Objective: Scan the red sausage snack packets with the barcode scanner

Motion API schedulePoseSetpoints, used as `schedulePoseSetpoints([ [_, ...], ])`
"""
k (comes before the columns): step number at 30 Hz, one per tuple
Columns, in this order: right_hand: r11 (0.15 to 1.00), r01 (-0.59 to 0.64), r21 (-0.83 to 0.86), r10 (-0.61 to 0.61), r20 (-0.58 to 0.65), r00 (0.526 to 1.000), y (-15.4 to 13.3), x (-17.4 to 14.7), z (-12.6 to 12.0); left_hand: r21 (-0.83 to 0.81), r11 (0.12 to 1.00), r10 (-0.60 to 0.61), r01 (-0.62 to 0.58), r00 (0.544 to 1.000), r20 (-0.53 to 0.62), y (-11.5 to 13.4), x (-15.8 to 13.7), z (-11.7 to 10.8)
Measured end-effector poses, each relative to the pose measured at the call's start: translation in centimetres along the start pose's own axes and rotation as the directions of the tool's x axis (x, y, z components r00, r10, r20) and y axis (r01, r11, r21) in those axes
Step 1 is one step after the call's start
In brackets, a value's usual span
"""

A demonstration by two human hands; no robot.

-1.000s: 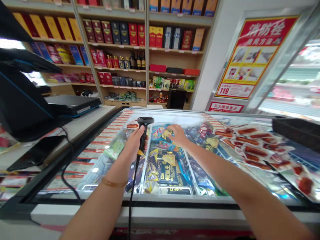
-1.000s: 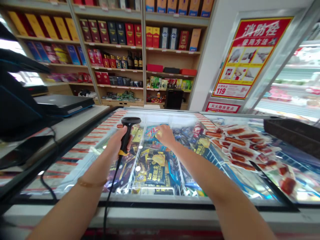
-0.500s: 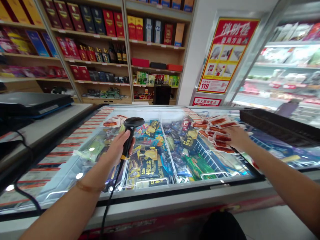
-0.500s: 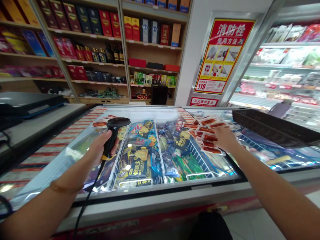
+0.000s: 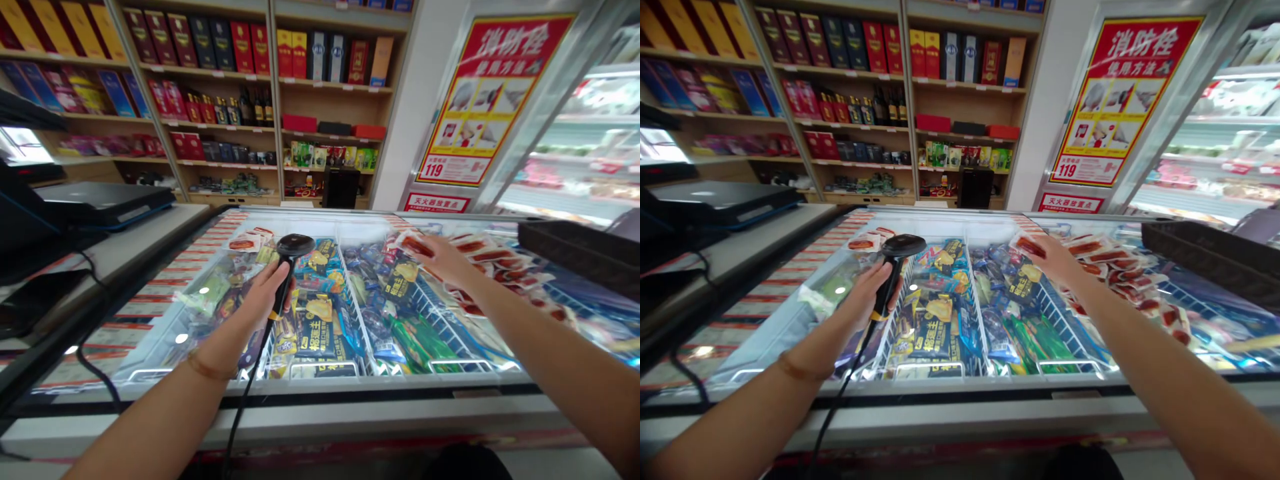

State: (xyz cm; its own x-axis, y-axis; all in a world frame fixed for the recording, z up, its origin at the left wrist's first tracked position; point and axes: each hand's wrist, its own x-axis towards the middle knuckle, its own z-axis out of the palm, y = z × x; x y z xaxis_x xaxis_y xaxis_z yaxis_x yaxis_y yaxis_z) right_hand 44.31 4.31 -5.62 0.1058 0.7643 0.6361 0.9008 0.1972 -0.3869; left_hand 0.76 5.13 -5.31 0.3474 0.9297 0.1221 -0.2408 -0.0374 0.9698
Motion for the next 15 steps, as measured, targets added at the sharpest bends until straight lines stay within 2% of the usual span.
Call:
schedulePoseSetpoints([
  [1, 1.000, 0.029, 0.006, -0.030, 0.081, 0.996, -1.8, 0.9, 2.3, 0.006, 1.000, 0.000, 0.000, 1.000, 0.001, 0.0, 0.0, 0.1],
  [3, 0.998, 0.023, 0.051, -0.031, 0.159, 0.987, -5.7, 2.3, 7.2, 0.011, 1.000, -0.005, 0.005, 1.000, 0.001, -0.2, 0.0, 0.0],
  [6, 0.983, -0.040, 0.178, -0.002, 0.227, 0.974, -11.2, 3.6, 13.5, 0.015, 1.000, 0.006, -0.006, 1.000, -0.013, -0.4, 0.2, -0.3],
  [8, 0.964, -0.094, 0.247, 0.041, 0.213, 0.976, -13.9, 3.9, 16.5, 0.027, 1.000, 0.013, -0.012, 0.999, -0.037, -0.5, 0.5, -0.6],
  [11, 0.926, -0.115, 0.359, 0.055, 0.173, 0.983, -15.5, 4.1, 19.1, 0.035, 0.999, 0.010, -0.007, 0.996, -0.093, -0.7, 0.9, -1.0],
  [15, 0.866, -0.146, 0.479, 0.093, 0.132, 0.987, -14.6, 4.3, 20.1, 0.020, 1.000, -0.006, 0.008, 0.995, -0.104, -0.8, 1.0, -1.2],
])
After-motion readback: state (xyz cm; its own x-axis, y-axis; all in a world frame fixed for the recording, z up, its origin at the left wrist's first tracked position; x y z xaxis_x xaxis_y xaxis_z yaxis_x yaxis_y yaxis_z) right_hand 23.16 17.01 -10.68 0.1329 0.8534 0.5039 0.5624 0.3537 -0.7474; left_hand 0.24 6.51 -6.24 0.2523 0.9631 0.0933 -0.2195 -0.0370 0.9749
